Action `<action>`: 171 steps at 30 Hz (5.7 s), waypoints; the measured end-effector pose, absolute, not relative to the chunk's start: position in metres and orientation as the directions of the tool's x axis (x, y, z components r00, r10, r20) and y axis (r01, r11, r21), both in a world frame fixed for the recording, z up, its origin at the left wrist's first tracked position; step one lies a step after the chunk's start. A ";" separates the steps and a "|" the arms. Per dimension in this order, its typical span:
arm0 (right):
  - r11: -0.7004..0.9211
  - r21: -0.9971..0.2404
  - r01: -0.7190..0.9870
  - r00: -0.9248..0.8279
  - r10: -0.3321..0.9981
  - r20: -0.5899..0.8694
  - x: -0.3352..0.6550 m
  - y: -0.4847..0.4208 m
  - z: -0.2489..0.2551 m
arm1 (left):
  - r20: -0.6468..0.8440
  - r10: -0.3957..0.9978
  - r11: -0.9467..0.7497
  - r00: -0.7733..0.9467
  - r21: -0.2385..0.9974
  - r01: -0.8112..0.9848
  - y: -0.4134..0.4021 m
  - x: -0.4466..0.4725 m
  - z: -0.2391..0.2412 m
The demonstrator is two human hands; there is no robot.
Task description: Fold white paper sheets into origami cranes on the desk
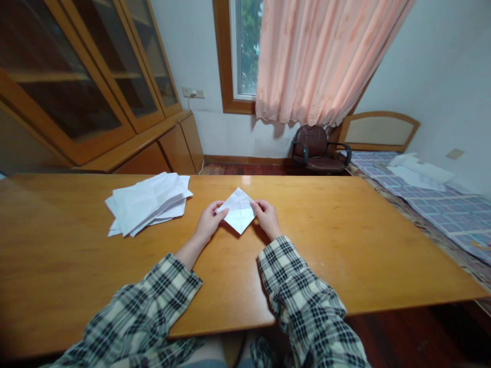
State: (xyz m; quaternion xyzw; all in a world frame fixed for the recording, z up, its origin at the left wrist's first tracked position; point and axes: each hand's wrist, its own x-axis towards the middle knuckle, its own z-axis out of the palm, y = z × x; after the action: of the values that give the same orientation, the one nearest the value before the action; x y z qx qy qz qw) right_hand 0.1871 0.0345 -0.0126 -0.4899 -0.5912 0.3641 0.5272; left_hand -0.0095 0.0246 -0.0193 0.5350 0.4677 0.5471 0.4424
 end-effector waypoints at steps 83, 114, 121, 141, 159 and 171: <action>0.165 -0.944 0.286 -0.377 0.925 0.048 0.226 0.037 -0.007 | 0.074 0.898 -0.433 0.433 0.320 0.843 0.003 -0.005 -0.010; 0.269 -0.531 0.804 -0.167 0.958 0.232 0.186 0.032 -0.017 | 0.058 0.879 -0.440 0.472 0.476 0.761 0.008 -0.013 -0.003; 0.242 -0.492 0.836 -0.147 0.964 0.223 0.182 0.030 -0.015 | 0.231 0.923 -0.383 0.308 0.482 0.788 0.005 0.003 -0.009; 0.256 -0.525 0.811 -0.153 0.961 0.231 0.183 0.031 -0.016 | 0.206 0.913 -0.409 0.353 0.420 0.810 0.003 0.003 -0.011; 0.251 -0.535 0.807 -0.151 0.963 0.224 0.188 0.032 -0.012 | 0.122 0.896 -0.442 0.427 0.333 0.833 0.002 -0.001 -0.012; 0.282 -0.347 0.894 -0.219 0.953 0.210 0.189 0.021 -0.002 | 0.112 0.895 -0.442 0.432 0.354 0.824 0.004 -0.002 -0.011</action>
State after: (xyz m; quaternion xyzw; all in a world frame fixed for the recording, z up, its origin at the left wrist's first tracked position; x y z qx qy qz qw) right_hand 0.1886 0.0213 -0.0020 -0.5943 -0.7771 0.0755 0.1931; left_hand -0.0023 0.0038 -0.0114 0.8372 0.5133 0.1427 0.1240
